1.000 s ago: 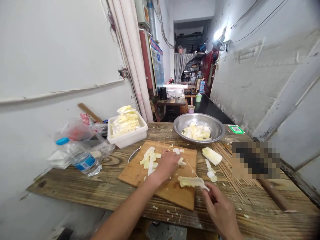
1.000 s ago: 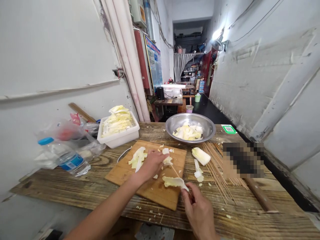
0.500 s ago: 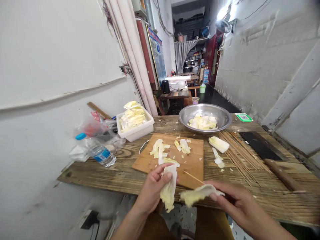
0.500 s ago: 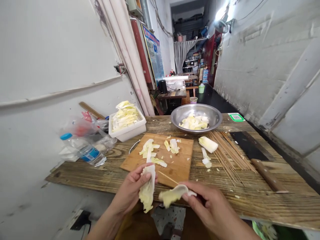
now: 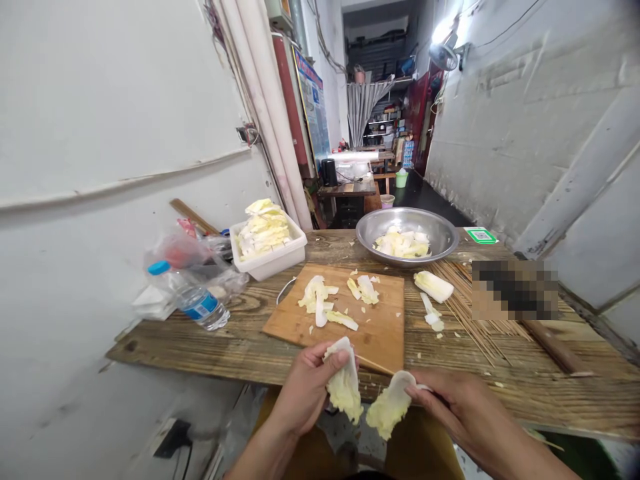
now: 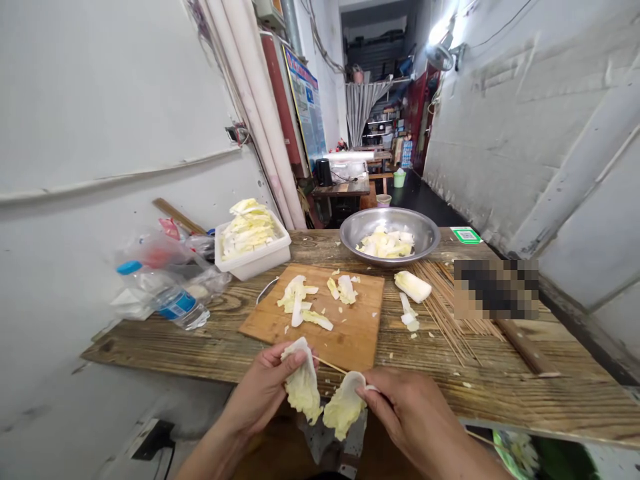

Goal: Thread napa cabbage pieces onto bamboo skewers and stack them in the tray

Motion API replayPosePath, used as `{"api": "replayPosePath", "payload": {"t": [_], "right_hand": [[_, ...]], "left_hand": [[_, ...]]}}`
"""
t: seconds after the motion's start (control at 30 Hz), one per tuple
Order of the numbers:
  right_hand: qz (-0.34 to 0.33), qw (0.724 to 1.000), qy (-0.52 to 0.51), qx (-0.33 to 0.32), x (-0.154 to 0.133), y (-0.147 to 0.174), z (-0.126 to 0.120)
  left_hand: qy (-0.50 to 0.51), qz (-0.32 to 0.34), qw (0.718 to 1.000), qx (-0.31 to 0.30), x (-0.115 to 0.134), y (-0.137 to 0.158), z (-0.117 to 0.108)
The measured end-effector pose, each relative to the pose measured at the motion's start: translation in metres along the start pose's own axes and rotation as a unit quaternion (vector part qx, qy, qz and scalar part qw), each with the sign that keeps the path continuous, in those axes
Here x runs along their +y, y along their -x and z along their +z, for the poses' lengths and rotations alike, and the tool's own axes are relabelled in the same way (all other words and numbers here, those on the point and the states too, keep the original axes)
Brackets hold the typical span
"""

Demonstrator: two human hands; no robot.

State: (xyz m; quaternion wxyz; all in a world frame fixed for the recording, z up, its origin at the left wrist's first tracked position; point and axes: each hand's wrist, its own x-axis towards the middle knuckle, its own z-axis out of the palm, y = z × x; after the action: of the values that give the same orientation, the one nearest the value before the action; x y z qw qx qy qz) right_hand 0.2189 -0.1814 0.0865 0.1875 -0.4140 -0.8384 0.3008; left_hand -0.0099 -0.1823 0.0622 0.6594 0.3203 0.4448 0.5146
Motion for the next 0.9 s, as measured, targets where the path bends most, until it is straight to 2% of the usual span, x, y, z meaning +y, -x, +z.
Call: {"api": "replayPosePath", "payload": {"t": [0.4, 0.6, 0.67, 0.8, 0.9], "right_hand": [[-0.012, 1.000, 0.022, 0.011, 0.000, 0.002, -0.001], [-0.034, 0.998, 0.038, 0.029, 0.001, 0.005, -0.006], [-0.040, 0.998, 0.049, 0.024, 0.001, 0.006, -0.008], [-0.053, 0.995, 0.084, 0.019, 0.001, 0.009, -0.012], [-0.069, 0.988, 0.131, 0.040, 0.003, 0.014, -0.010]], "left_hand": [[-0.029, 0.002, 0.999, -0.013, 0.000, 0.001, 0.003], [-0.127, 0.063, 0.990, 0.007, -0.001, -0.001, -0.002], [-0.195, 0.102, 0.975, -0.010, 0.002, -0.002, -0.002], [-0.327, 0.177, 0.926, -0.061, 0.010, -0.002, 0.000], [-0.395, 0.215, 0.890, -0.068, 0.011, -0.001, 0.002]]}}
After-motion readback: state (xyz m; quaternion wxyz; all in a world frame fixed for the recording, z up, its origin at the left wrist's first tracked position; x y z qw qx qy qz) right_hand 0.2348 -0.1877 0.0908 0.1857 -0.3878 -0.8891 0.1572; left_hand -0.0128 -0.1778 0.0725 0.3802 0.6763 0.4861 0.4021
